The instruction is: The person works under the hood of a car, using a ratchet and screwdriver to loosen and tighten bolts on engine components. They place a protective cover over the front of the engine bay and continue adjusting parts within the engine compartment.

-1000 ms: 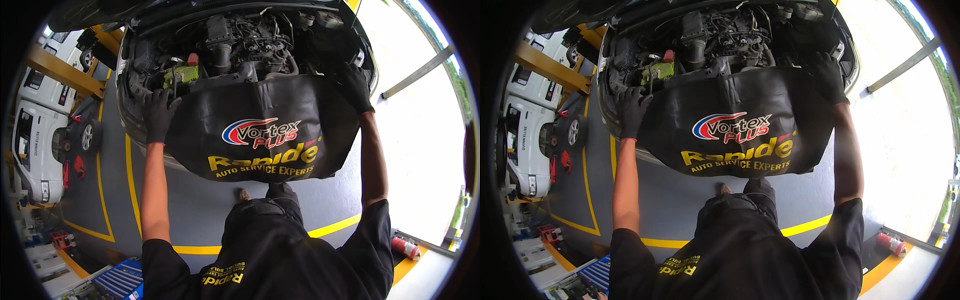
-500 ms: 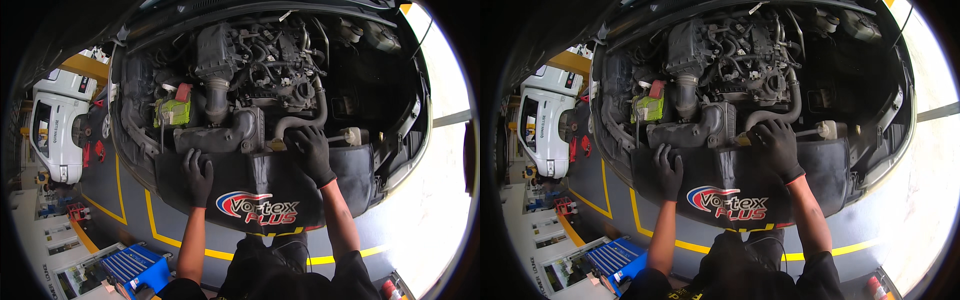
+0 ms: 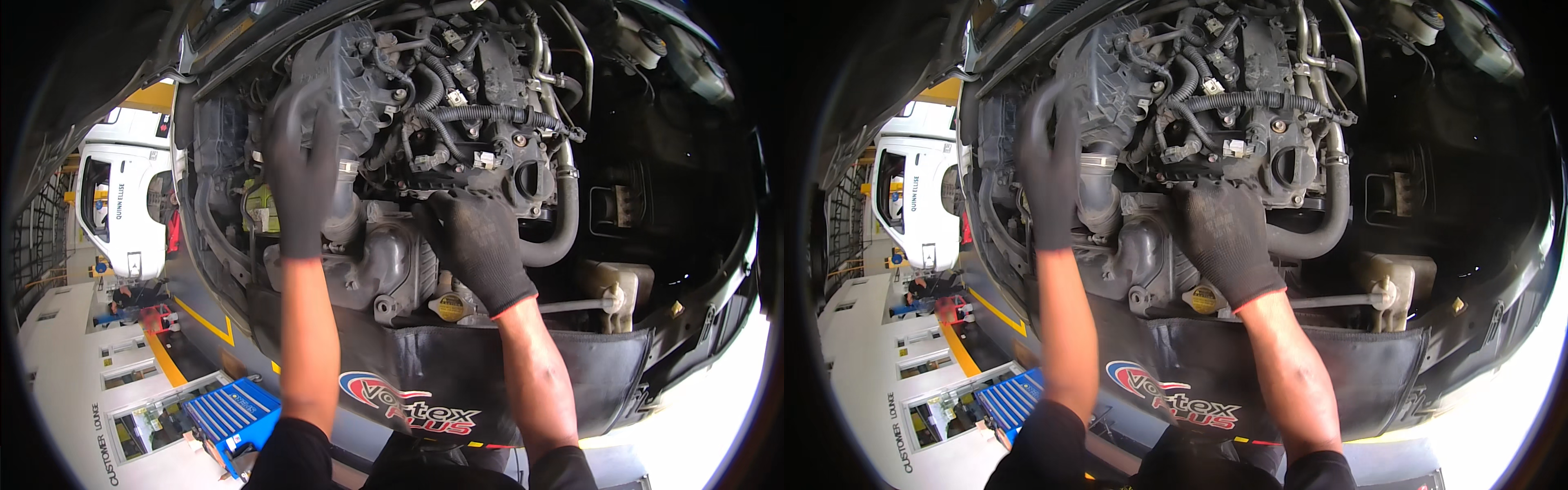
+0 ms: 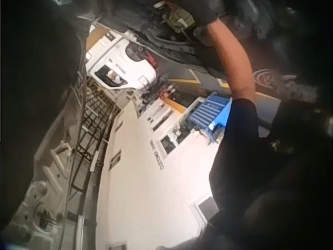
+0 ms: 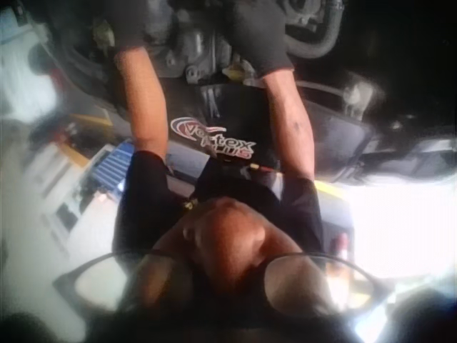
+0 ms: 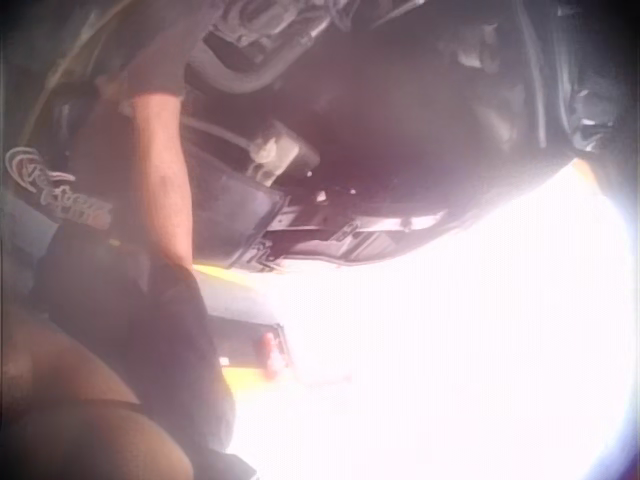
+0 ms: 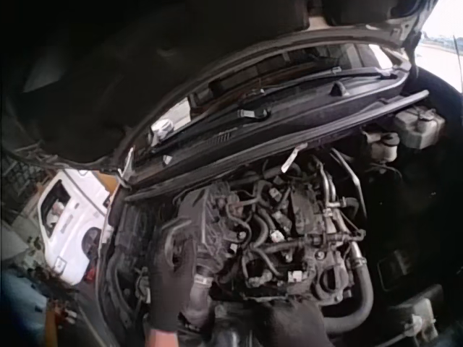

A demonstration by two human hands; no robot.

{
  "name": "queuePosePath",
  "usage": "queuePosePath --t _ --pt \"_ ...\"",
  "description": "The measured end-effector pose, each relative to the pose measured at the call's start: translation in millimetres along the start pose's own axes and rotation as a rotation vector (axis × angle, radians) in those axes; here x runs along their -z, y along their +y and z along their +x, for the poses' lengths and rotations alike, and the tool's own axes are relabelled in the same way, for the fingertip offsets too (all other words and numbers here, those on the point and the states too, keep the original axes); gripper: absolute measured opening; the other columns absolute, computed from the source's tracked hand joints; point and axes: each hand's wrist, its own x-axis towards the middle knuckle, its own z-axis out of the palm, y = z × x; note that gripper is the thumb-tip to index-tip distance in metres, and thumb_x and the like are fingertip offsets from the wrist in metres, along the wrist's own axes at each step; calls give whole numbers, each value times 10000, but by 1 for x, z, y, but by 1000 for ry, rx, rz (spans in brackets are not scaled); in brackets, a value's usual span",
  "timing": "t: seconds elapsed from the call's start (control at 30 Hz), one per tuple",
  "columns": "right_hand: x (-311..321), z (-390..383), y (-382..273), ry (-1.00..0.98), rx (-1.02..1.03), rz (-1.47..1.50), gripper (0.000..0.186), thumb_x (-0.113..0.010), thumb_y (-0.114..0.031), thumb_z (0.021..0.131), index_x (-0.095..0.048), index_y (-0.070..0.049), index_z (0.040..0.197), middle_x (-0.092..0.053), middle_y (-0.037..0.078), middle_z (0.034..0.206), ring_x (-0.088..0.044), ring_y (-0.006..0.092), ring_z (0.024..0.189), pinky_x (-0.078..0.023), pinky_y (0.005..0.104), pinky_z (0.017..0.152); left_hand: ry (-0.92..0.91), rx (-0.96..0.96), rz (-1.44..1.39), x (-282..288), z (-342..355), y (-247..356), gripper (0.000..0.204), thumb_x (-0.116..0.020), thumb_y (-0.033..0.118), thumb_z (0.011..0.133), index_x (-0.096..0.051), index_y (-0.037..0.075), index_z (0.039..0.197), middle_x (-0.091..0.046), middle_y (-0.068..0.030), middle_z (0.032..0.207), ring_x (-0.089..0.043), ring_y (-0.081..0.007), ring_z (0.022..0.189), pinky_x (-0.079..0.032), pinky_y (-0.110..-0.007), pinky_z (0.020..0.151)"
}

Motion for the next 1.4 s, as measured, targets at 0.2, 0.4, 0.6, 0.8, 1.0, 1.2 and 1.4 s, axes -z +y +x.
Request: queuePosePath --t 0.2,0.4,0.6,0.8,1.0,1.2,1.4 --pt "14 6 -2 67 -78 -60 242 -779 -328 1021 -785 -93 968 -757 138 891 -780 374 809 -597 497 699 -433 -540 541 -37 117 -71 617 -777 373 1017 -652 125 1568 -652 -178 1603 -592 -359 1507 -449 -500 1256" --pt "33 9 5 70 -115 32 216 -792 -301 1012 -775 -88 1039 -767 130 981 -775 369 855 -591 494 724 -554 -258 95 -54 126 -89 661 -844 362 988 -651 77 1552 -691 -176 1511 -636 -363 1426 -453 -469 1232" --pt "35 5 5 67 -96 85 241 -779 -297 1019 -782 -79 1123 -763 124 1096 -754 368 961 -574 498 815 -477 -264 174 -59 116 -86 720 -891 354 944 -645 51 1549 -678 -192 1521 -625 -376 1429 -448 -473 1237" --pt "33 6 2 44 -109 97 251 -774 -313 1022 -769 -78 1110 -748 133 1077 -744 367 987 -571 505 826 -628 -410 214 -56 128 -83 778 -904 418 930 -628 77 1573 -681 -182 1547 -627 -360 1456 -459 -471 1245" --pt "28 4 1 -1 -76 94 233 -737 -318 1040 -728 -87 1063 -703 129 1022 -724 352 981 -562 504 829 -562 -259 206 -62 119 -90 773 -926 425 903 -662 63 1532 -694 -175 1531 -655 -345 1424 -489 -450 1216" --pt "37 5 3 -13 -114 108 249 -761 -325 1029 -762 -85 1092 -726 142 1060 -735 371 985 -571 512 833 -619 -383 138 -57 136 -86 579 -894 267 941 -713 26 1437 -746 -166 1391 -698 -350 1307 -508 -445 1160" --pt "39 5 4 -2 -130 151 239 -753 -319 1038 -767 -87 1095 -723 137 1061 -732 367 983 -563 513 814 -468 -332 250 -76 137 -89 511 -877 279 959 -732 0 1361 -769 -183 1275 -718 -345 1242 -536 -453 1091"
